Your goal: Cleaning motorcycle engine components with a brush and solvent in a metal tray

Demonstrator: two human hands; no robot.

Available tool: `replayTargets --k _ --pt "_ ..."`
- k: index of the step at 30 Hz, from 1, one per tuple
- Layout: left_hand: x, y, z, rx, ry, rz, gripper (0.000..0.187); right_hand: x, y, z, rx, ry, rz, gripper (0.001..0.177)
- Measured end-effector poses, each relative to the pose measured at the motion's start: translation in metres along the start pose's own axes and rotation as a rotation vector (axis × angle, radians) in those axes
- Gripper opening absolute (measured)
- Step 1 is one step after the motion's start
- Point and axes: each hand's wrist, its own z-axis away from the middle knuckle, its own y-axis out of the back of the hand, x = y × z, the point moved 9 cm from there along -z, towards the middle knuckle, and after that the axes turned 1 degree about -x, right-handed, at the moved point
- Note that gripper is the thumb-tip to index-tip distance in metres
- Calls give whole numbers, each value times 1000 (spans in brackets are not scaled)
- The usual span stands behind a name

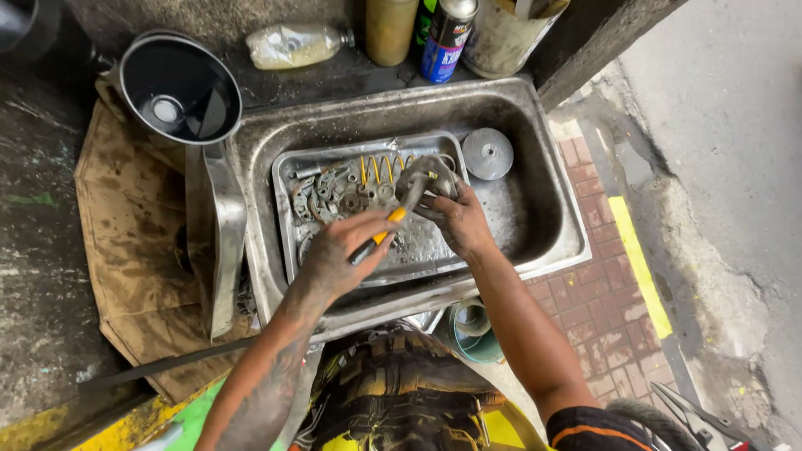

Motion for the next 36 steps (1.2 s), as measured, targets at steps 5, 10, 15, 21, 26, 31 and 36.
replayTargets --k 5,10,15,21,26,31,36 --pt "3 16 -2 139 -82 -74 18 -12 -19 23 -19 -45 -30 58" --pt "14 1 7 -30 -86 24 23 19 35 2 25 -47 -17 55" --pt "6 -2 11 87 -96 -65 25 -30 -31 37 97 -92 -61 46" --pt "5 -18 0 -18 16 163 30 1 -21 18 -71 -160 -264 71" --pt "29 -49 -14 -18 -101 -19 26 23 -9 1 -6 -143 -275 34" --pt "18 -28 -16 5 -18 52 23 18 1 -6 -97 -216 -313 31" --pt "12 -44 -18 3 -32 138 25 11 -15 -4 -67 -221 -397 31"
